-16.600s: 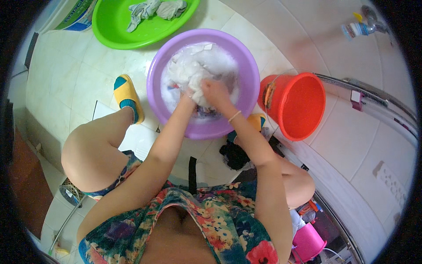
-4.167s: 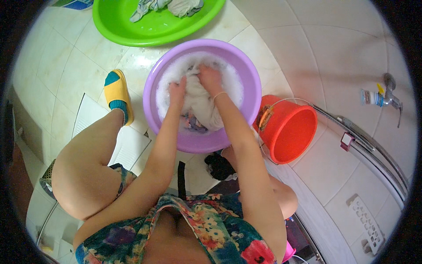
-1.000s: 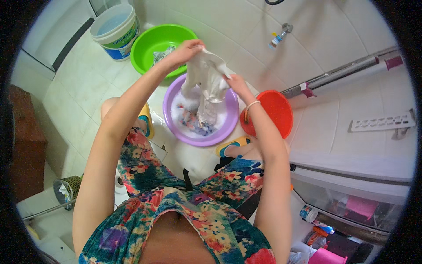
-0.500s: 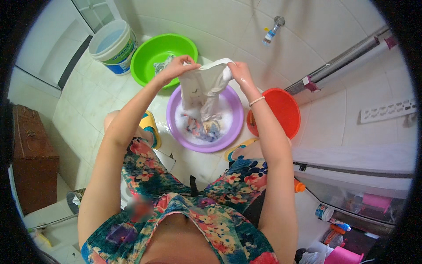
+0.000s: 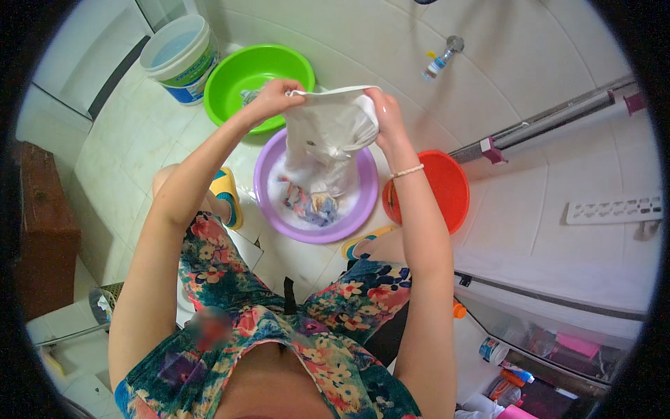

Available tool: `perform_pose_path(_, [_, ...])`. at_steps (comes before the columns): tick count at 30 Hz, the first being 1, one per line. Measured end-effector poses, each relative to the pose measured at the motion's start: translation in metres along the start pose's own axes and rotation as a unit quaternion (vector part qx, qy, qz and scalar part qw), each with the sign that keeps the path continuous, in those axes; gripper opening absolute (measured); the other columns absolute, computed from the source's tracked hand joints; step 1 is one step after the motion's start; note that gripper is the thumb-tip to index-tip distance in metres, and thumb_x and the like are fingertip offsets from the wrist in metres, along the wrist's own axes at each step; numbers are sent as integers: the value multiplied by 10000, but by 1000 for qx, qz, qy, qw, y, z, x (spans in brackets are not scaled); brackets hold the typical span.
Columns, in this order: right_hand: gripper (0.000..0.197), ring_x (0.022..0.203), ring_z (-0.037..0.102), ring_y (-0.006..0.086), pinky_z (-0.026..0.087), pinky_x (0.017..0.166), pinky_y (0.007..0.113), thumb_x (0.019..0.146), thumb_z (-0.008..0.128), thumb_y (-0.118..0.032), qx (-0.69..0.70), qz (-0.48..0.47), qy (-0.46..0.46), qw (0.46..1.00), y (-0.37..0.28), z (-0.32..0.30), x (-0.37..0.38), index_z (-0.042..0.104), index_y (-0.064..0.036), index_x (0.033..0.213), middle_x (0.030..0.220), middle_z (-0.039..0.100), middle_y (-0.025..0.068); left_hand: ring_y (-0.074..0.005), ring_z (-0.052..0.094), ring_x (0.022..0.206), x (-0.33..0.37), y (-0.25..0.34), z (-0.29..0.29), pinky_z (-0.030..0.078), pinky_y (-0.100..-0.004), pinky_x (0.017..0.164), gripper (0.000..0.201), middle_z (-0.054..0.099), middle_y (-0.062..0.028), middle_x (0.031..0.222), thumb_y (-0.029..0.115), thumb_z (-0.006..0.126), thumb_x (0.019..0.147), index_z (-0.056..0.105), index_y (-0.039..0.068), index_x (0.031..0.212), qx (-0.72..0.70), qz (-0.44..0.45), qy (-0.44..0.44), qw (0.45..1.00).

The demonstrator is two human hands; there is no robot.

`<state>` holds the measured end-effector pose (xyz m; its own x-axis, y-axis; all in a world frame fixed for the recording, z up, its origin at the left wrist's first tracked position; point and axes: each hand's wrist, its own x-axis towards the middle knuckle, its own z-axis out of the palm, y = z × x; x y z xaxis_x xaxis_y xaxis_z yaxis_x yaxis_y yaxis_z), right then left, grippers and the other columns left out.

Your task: The person washes clothes by hand in a purple basin filled with soapy water, scrubbing, wringing out, and rinsing different items of clothing.

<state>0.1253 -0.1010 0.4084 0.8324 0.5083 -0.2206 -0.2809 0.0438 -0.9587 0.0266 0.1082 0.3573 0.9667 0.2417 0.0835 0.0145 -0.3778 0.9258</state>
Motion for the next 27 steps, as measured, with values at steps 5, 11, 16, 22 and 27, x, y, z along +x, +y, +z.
perform_pose_path(5, [202, 712, 571, 161, 481, 633, 294, 835, 493, -193, 64, 30, -22, 997, 2, -21, 11, 575, -14, 879, 796, 589, 69, -91, 479, 607, -4, -37, 7, 380, -254, 532, 94, 525, -41, 610, 112, 566, 689, 563, 19, 704, 65, -45, -14, 997])
perform_pose_path(11, [212, 734, 589, 178, 497, 667, 307, 852, 462, -191, 104, 41, -67, 991, 9, -39, 19, 569, -10, 882, 816, 605, 83, -123, 519, 767, -12, -23, 20, 422, -261, 623, 167, 562, -80, 875, 145, 457, 802, 538, 42, 906, -161, -201, -64, 964])
perform_pose_path(16, [235, 755, 601, 184, 501, 680, 309, 863, 447, -208, 101, 56, -88, 989, 7, -45, 20, 566, -9, 898, 841, 614, 90, -156, 505, 963, -17, -1, 16, 428, -277, 784, 327, 518, -110, 1060, 242, 470, 827, 518, 47, 1086, -248, -213, -79, 942])
perform_pose_path(22, [259, 761, 594, 195, 494, 676, 323, 836, 489, -228, 101, 92, -37, 990, -4, -26, 3, 553, 9, 920, 856, 602, 99, -154, 532, 912, -15, -7, 10, 416, -261, 795, 540, 563, -101, 1007, 459, 498, 831, 530, -23, 1072, -50, -221, -74, 971])
perform_pose_path(27, [329, 798, 588, 202, 483, 704, 317, 839, 483, -254, 47, 76, -9, 996, 5, -20, 4, 547, 49, 952, 899, 603, 118, -234, 540, 940, -13, -8, 12, 403, -319, 843, 704, 593, -175, 987, 576, 404, 827, 547, -77, 1047, -178, -204, -69, 960])
